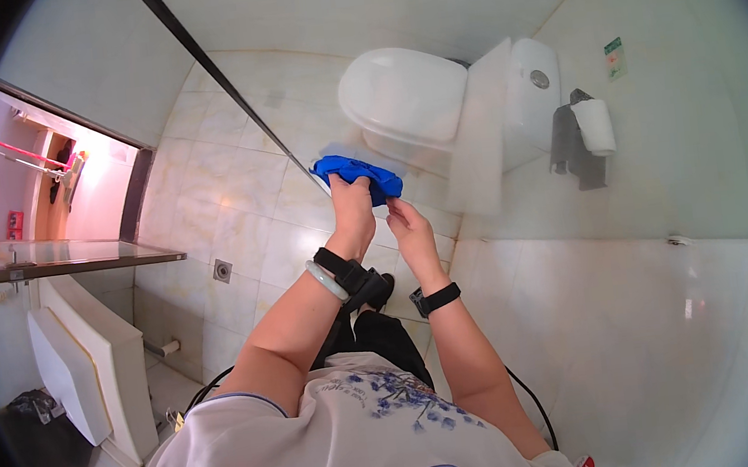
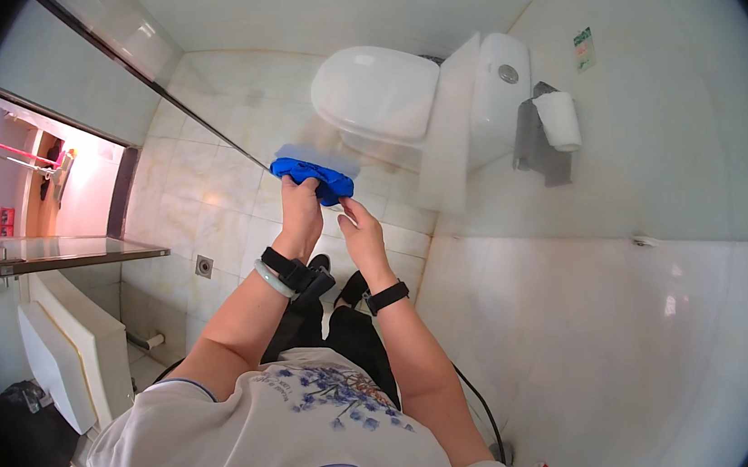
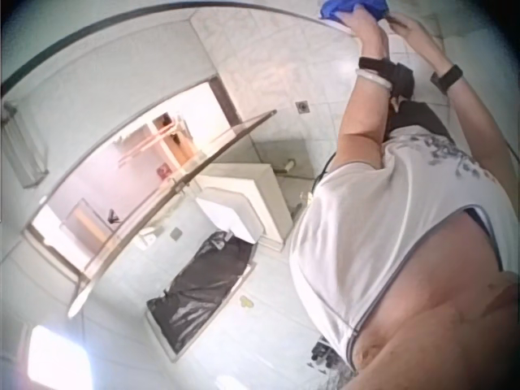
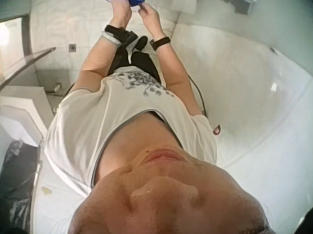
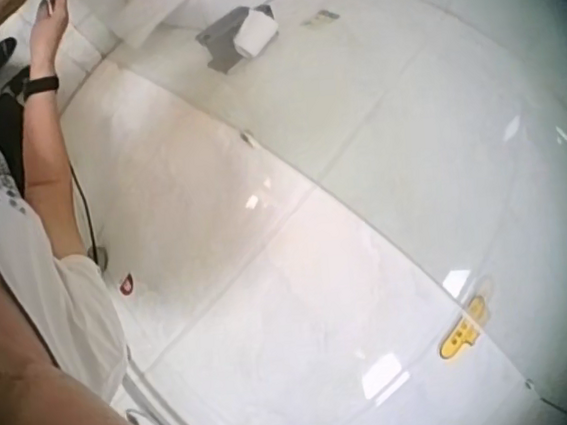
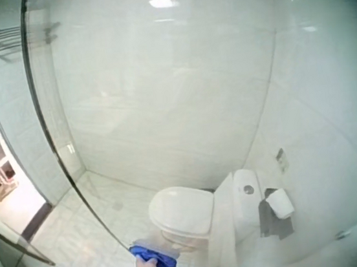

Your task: Clean the bathroom wall and toilet using a blue cloth.

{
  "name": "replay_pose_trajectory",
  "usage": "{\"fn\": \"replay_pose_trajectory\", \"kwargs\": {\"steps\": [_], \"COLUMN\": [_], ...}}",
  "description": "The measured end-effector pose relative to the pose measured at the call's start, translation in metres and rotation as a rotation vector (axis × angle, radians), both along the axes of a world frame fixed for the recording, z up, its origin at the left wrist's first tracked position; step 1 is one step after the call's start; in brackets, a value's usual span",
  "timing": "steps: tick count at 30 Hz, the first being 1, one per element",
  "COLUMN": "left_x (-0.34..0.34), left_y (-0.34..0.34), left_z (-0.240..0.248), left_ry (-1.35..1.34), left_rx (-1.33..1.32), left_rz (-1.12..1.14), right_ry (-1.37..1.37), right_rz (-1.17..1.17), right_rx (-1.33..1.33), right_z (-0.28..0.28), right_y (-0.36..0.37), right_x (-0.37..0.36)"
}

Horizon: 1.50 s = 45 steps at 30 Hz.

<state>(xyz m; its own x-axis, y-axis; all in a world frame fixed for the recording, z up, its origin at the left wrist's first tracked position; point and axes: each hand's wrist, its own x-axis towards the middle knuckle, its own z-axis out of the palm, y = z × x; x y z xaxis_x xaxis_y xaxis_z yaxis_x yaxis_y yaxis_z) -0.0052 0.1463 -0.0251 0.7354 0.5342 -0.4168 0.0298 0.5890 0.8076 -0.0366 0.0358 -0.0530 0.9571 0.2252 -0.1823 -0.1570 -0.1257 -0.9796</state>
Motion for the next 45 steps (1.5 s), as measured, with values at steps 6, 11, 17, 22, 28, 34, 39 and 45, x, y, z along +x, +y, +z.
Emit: {"fn": "replay_pose_trajectory", "kwargs": {"steps": [6,11,17,22,28,34,39,45], "left_x": [0.018,0.022,0.018,0.009,0.036,0.034,0.036,0.018], "left_y": [0.011,0.033,0.028,0.027,0.046,0.080,0.081,0.112], "left_z": [-0.061,-0.106,-0.062,0.021,-0.058,-0.102,-0.086,-0.054], "left_ry": [0.137,0.235,0.108,0.021,0.163,0.129,0.206,0.043], "left_rx": [-0.039,-0.159,-0.118,0.105,0.903,0.161,-0.043,0.150], "left_rz": [-0.016,-0.040,0.035,0.101,0.343,0.222,0.000,-0.122], "right_ry": [0.001,0.016,0.115,0.108,0.121,0.160,0.206,0.237], "right_rz": [0.053,0.040,0.079,0.089,0.149,0.111,0.074,0.054], "right_rx": [-0.151,-0.185,-0.162,-0.068,-0.054,-0.103,-0.151,-0.090], "right_z": [-0.002,-0.016,-0.016,0.002,0.006,0.006,-0.009,-0.012], "right_y": [-0.001,-0.011,-0.017,-0.005,0.007,0.020,0.036,0.095], "right_x": [-0.003,-0.012,-0.005,-0.001,-0.008,-0.018,-0.027,-0.049]}}
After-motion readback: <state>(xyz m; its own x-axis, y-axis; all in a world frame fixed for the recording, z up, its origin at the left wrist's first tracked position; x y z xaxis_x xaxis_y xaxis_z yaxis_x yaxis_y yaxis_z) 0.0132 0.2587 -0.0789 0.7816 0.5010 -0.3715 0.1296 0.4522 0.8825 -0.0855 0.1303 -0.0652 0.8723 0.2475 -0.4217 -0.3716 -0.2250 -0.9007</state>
